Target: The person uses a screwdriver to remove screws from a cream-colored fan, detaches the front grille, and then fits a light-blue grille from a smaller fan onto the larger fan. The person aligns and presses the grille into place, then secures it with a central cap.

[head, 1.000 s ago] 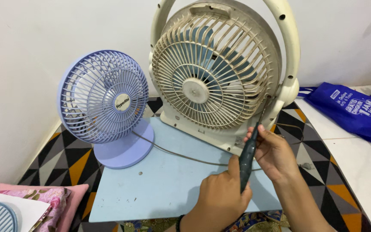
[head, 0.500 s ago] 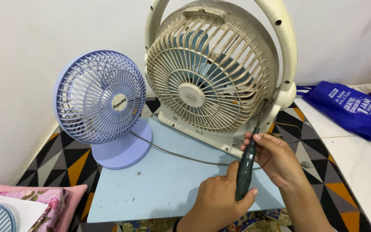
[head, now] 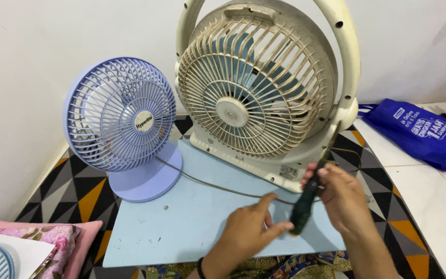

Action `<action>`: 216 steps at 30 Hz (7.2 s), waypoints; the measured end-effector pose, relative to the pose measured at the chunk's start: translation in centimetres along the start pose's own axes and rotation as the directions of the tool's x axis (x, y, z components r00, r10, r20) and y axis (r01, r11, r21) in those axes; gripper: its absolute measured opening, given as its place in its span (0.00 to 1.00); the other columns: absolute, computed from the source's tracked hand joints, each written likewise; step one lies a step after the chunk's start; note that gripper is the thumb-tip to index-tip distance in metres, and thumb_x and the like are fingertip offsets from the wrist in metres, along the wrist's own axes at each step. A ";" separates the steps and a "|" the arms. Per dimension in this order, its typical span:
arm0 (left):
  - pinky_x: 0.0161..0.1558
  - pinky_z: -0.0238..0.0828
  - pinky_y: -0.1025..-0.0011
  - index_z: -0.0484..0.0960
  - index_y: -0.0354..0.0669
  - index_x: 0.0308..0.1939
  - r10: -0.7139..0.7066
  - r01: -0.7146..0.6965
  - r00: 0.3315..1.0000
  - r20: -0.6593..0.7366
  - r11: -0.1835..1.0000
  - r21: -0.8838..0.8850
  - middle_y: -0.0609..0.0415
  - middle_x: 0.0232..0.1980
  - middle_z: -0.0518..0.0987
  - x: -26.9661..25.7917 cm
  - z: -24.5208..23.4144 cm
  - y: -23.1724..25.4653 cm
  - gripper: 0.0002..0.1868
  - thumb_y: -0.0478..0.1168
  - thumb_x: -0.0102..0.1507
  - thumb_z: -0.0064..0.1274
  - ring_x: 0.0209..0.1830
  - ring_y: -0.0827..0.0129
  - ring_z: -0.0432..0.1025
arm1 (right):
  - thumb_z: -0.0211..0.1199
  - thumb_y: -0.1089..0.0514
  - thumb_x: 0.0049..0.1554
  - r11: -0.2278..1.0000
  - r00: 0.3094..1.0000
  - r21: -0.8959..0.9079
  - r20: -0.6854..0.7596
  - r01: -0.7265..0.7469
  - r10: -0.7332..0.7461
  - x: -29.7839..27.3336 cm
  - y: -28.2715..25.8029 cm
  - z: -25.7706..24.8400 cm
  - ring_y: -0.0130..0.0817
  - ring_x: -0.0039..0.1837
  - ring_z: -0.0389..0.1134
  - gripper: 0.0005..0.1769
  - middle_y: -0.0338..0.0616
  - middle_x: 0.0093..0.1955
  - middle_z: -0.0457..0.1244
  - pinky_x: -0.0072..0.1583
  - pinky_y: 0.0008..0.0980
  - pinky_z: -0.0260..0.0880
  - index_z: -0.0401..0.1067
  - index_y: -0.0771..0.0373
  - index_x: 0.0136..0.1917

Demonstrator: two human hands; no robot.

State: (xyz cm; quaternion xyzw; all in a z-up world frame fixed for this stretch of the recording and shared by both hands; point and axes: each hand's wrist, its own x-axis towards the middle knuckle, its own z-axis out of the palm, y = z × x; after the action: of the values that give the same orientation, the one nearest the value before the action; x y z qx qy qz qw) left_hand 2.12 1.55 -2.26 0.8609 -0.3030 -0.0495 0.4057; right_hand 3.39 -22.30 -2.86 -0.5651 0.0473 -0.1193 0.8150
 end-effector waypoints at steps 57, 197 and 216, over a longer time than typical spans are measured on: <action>0.75 0.49 0.55 0.50 0.32 0.77 -0.149 -0.142 0.671 -0.726 0.936 -0.323 0.34 0.78 0.56 14.7 -7.8 -18.9 0.45 0.52 0.66 0.56 0.80 0.47 0.51 | 0.64 0.66 0.62 0.483 0.906 -0.805 0.152 0.345 -0.394 22.9 -9.3 -9.4 0.29 0.32 0.61 0.13 0.47 0.34 0.63 0.37 0.29 0.58 0.70 0.72 0.58; 0.57 0.72 0.63 0.84 0.39 0.50 0.259 -0.273 0.942 -0.213 0.961 -0.041 0.46 0.53 0.82 10.3 0.6 -8.3 0.23 0.51 0.59 0.64 0.55 0.57 0.76 | 0.76 0.57 0.59 -0.090 0.468 -0.932 0.257 0.350 -0.846 3.5 -10.3 0.9 0.40 0.43 0.71 0.36 0.58 0.47 0.68 0.50 0.35 0.71 0.67 0.80 0.72; 0.63 0.66 0.67 0.68 0.37 0.70 -0.259 -0.048 0.912 -0.320 0.705 -0.708 0.43 0.64 0.77 29.0 -8.3 -19.4 0.33 0.42 0.61 0.53 0.63 0.61 0.72 | 0.76 0.61 0.59 0.077 0.526 -0.849 0.250 0.523 -0.813 7.4 -11.3 -5.4 0.29 0.51 0.73 0.34 0.52 0.53 0.70 0.54 0.25 0.75 0.68 0.74 0.74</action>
State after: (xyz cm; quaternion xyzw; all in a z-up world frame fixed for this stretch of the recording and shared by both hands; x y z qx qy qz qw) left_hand 37.74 0.26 -6.25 0.6493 -0.1218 -0.0094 0.7507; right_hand 7.80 -32.82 6.12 -0.8149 -0.0502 -0.5234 0.2438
